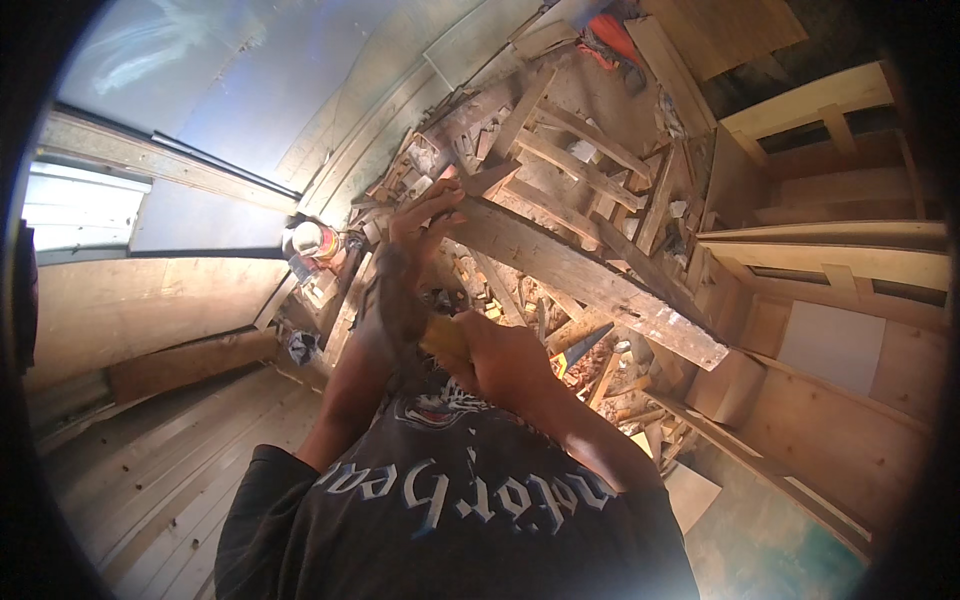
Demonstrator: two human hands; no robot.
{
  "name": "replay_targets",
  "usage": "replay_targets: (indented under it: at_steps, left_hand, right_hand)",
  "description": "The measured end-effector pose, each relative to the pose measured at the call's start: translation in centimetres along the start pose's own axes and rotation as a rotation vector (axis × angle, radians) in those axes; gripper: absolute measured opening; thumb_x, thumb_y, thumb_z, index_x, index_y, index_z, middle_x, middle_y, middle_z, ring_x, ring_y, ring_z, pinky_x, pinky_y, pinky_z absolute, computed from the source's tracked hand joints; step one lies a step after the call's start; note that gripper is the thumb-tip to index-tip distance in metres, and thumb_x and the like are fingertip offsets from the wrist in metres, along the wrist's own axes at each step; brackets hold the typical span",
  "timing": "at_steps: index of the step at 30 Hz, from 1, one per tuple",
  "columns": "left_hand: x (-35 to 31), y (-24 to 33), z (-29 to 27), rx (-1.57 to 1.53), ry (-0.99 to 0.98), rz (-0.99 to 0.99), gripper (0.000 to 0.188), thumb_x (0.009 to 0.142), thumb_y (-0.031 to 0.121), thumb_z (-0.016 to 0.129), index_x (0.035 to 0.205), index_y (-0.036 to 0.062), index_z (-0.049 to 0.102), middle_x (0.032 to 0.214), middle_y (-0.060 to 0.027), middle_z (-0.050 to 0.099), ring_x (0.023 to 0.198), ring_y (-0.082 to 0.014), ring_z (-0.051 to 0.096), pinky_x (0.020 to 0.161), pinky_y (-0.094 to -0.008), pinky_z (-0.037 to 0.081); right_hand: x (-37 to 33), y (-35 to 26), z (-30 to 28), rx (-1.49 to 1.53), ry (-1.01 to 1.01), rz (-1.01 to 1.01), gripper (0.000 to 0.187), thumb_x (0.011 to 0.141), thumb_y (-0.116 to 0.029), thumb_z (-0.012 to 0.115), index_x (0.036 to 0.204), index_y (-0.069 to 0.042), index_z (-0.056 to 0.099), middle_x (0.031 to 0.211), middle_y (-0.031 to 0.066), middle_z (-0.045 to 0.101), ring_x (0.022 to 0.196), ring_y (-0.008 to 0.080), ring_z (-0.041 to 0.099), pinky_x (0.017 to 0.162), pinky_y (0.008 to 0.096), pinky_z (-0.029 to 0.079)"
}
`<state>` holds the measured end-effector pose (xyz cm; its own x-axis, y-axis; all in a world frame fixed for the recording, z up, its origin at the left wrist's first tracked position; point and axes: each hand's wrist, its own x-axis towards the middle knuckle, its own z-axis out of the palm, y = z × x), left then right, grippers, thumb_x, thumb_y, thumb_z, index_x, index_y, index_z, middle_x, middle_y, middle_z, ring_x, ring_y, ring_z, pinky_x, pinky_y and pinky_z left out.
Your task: The person dismantles a wooden frame using a hammer. They repeatedly strike the frame to separate its components, occasionally repositioning the frame and picking up small pieces from the debris-strewn floor.
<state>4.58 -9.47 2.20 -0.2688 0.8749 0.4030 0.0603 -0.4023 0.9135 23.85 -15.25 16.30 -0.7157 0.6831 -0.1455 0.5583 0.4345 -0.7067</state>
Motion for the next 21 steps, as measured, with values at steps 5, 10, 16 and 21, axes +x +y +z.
replay_targets:
  at_steps: [5,10,16,21]
  left_hand:
    - [0.1,-0.3,-0.1,0.164,-0.019,0.034,0.034,0.080,0.001,0.073,0.114,0.0016,0.069,0.122,-0.0152,0.065,0.107,-0.0196,0.065,0.088,-0.0308,0.054]
    - [0.0,-0.6,-0.4,0.111,-0.023,0.008,0.036,0.080,0.004,0.075,0.116,0.0033,0.069,0.123,-0.0145,0.066,0.106,-0.0197,0.066,0.089,-0.0297,0.053]
    - [0.3,-1.1,-1.9,0.049,-0.200,0.151,0.051,0.099,0.040,0.047,0.124,-0.0012,0.062,0.133,-0.0198,0.058,0.130,-0.0311,0.050,0.107,-0.0413,0.038]
    - [1.4,-0.7,0.4,-0.294,0.051,-0.260,0.049,0.104,0.038,0.038,0.118,0.0008,0.066,0.128,-0.0148,0.061,0.123,-0.0249,0.053,0.109,-0.0372,0.034]
  right_hand:
    - [1.1,3.1,1.0,-0.148,0.084,0.106,0.037,0.087,-0.036,0.066,0.104,-0.005,0.054,0.072,0.0184,0.065,0.067,0.0392,0.067,0.060,0.0494,0.053]
    - [0.7,1.8,0.0,-0.075,0.011,0.087,0.039,0.086,-0.034,0.067,0.107,-0.002,0.054,0.074,0.0206,0.066,0.069,0.0408,0.067,0.062,0.0483,0.053]
    - [-0.7,2.0,1.2,0.116,0.043,0.125,0.039,0.086,-0.029,0.067,0.109,0.000,0.053,0.079,0.0231,0.066,0.075,0.0433,0.066,0.065,0.0489,0.052]
    - [-1.3,4.2,2.5,0.114,0.137,0.190,0.029,0.084,-0.025,0.069,0.098,-0.003,0.057,0.079,0.0195,0.066,0.077,0.0392,0.068,0.065,0.0424,0.052]
